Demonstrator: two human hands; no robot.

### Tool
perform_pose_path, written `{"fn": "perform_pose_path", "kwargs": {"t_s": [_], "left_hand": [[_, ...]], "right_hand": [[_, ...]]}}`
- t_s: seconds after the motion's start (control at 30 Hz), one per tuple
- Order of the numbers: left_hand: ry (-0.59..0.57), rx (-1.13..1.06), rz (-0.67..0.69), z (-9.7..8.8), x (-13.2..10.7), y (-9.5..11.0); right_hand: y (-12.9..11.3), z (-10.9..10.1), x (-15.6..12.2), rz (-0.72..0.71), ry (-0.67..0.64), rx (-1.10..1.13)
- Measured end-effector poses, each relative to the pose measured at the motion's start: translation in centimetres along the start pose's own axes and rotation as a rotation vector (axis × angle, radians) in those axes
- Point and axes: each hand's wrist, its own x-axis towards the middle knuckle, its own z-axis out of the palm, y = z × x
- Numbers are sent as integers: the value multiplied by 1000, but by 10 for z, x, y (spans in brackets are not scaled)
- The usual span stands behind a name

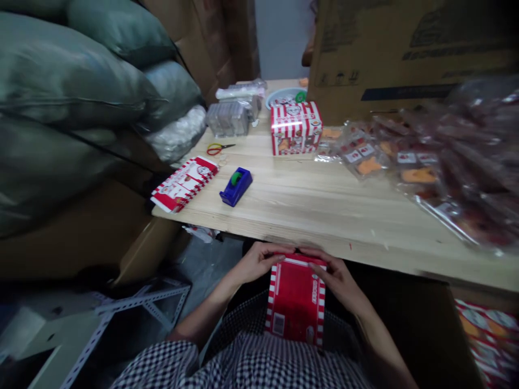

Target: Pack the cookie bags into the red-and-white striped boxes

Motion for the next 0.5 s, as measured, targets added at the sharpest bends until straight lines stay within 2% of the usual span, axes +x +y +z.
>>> {"fn": "perform_pose_path", "kwargs": {"t_s": [0.1,0.13,0.17,0.2,0.3,0.33,0.37,0.43,0.5], "left_hand": [[-12,-13,-2,-2,0,-1],[30,-6,9,-8,1,1],[128,17,31,-18,2,3],[288,61,66,-32,4,5],[922,288,141,-94,16,14],[1044,356,111,-117,22,16],[1085,371,42,-138,29,17],[1021,308,-94,-172,43,16],[927,237,-174,-193,55,13]], "right_hand": [[6,7,2,14,13,-8],[7,8,2,33,-1,1],[8,8,2,55,-23,9],[8,8,3,72,-39,13],[7,8,4,96,-33,7],[6,8,5,95,-22,2],[5,9,6,88,-8,-4],[4,10,7,74,8,-13],[4,10,6,71,7,-10]]}}
